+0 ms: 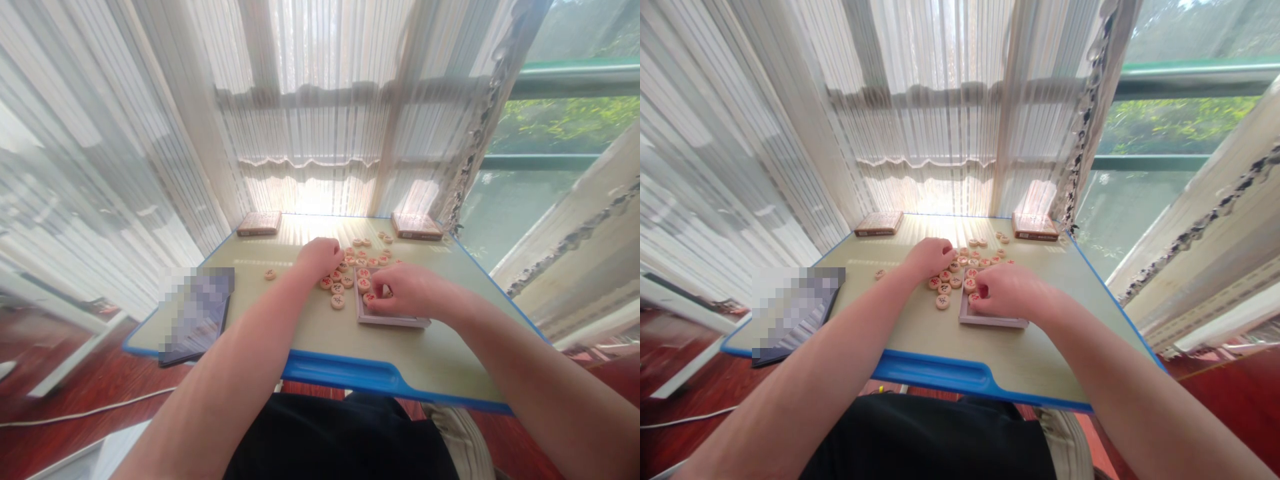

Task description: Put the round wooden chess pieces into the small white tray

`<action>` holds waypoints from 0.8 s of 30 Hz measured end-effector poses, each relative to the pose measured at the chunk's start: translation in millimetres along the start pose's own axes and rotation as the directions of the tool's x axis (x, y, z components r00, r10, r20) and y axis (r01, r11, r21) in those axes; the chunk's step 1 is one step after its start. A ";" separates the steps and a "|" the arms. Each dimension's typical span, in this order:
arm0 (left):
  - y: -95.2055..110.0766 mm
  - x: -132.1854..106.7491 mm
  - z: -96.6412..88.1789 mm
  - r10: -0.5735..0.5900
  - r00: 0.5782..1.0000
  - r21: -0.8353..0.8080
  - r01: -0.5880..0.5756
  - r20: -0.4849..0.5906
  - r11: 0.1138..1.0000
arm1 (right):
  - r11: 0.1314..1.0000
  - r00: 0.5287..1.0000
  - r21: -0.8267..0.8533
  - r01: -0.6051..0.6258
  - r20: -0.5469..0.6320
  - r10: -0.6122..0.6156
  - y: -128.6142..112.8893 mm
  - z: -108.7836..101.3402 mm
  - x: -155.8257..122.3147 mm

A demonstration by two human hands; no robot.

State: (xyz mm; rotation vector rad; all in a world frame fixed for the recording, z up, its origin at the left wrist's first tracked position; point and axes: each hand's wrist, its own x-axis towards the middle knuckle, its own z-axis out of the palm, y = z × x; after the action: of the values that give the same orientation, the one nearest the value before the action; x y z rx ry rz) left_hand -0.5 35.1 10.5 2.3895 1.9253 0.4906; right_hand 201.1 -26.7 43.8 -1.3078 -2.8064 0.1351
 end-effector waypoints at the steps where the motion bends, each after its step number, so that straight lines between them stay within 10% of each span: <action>1: 0.1 -0.1 -0.2 0.001 1.000 0.002 -0.001 0.000 1.000 | 1.000 1.000 -0.003 0.006 -0.011 -0.006 0.5 1.4 0.4; 24: 8.3 -5.7 -7.7 0.051 0.991 0.080 -0.061 0.123 0.995 | 0.997 0.996 -0.004 0.079 -0.031 -0.079 0.3 5.0 0.2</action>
State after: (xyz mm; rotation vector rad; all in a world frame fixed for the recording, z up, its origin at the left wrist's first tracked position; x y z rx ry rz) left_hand 4.2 26.4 18.4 2.4667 1.8692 0.2656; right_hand 200.8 -26.6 38.8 -1.1867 -2.8274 0.1077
